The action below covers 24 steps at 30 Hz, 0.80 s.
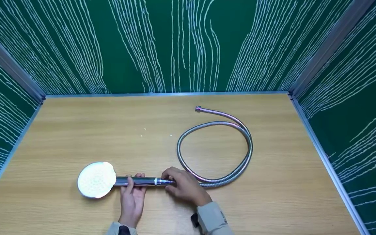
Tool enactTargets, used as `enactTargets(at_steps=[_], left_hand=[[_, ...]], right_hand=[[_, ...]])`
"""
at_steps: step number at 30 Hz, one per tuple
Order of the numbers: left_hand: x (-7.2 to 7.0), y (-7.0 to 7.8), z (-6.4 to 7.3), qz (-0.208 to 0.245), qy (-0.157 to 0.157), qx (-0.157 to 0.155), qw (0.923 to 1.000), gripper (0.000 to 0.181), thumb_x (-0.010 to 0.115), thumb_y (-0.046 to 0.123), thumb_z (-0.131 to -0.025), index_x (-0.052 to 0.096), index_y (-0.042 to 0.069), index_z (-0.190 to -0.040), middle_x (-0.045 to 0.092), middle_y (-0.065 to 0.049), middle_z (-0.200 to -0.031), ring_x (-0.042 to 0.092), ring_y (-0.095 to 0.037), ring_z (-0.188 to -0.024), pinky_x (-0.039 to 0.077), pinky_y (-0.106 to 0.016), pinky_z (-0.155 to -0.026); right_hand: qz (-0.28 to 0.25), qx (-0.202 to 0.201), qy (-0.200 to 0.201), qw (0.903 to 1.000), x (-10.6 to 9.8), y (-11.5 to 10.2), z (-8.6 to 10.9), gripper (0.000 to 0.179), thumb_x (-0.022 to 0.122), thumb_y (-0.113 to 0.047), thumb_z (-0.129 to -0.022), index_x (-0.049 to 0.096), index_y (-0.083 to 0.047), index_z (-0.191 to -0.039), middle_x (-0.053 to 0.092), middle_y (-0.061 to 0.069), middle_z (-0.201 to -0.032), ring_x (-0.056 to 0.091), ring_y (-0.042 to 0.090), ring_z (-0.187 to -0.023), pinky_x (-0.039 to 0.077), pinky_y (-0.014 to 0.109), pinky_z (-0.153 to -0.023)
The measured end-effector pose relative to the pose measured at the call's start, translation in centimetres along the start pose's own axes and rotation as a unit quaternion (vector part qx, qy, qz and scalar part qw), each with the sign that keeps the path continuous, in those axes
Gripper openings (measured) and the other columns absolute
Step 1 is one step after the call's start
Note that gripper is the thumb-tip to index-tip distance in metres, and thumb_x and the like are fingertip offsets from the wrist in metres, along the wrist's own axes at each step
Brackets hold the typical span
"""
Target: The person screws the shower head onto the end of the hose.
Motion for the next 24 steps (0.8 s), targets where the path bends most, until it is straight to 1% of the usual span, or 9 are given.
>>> enactTargets(at_steps=[6, 14, 19, 24], left_hand=[[-0.12, -0.03, -0.08, -0.001, -0.001, 0.003, 1.0, 0.015, 0.039, 0.017, -0.102, 0.03, 0.01, -0.113, 0.058, -0.005, -0.1, 0.059, -0.02, -0.102, 0.048, -0.035, -0.095], [-0.19, 0.02, 0.06, 0.001, 0.012, -0.002, 0.9999, 0.011, 0.037, 0.015, -0.103, 0.032, 0.01, -0.112, 0.058, -0.005, -0.099, 0.059, -0.02, -0.102, 0.047, -0.036, -0.097], [-0.3, -0.07, -0.03, 0.001, 0.015, -0.005, 0.9999, 0.011, 0.037, 0.014, -0.103, 0.032, 0.01, -0.112, 0.058, -0.005, -0.1, 0.059, -0.02, -0.103, 0.047, -0.036, -0.097], [-0.3, -0.09, 0.01, 0.003, 0.009, -0.001, 1.0, 0.008, 0.037, 0.015, -0.103, 0.035, 0.012, -0.11, 0.058, -0.005, -0.099, 0.059, -0.02, -0.103, 0.046, -0.036, -0.097]], right_hand=[[-0.005, 0.011, -0.007, 0.9999, 0.01, 0.09, -0.03, 0.03, 0.073, -0.011, -0.082, 0.061, -0.019, -0.108, 0.066, -0.008, -0.102, 0.056, 0.008, -0.086, 0.048, 0.026, -0.077], [0.01, 0.001, -0.001, 0.9999, -0.02, -0.11, -0.13, 0.025, 0.071, -0.012, -0.084, 0.064, -0.016, -0.107, 0.069, -0.005, -0.102, 0.058, 0.007, -0.086, 0.051, 0.028, -0.077], [0.011, 0.013, -0.011, 0.9998, 0.09, -0.02, -0.18, 0.024, 0.07, -0.013, -0.085, 0.065, -0.015, -0.108, 0.069, -0.003, -0.103, 0.059, 0.008, -0.087, 0.052, 0.028, -0.078], [0.001, 0.018, -0.012, 0.9998, 0.16, 0.08, -0.24, 0.022, 0.07, -0.012, -0.085, 0.066, -0.014, -0.107, 0.069, -0.004, -0.1, 0.059, 0.007, -0.083, 0.051, 0.024, -0.073]])
Point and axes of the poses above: each hand's wrist, its own z-axis away from the middle knuckle, its own x-axis out of the palm, y = z × x, the point moved 8 cm from there along -z, towards the middle knuckle
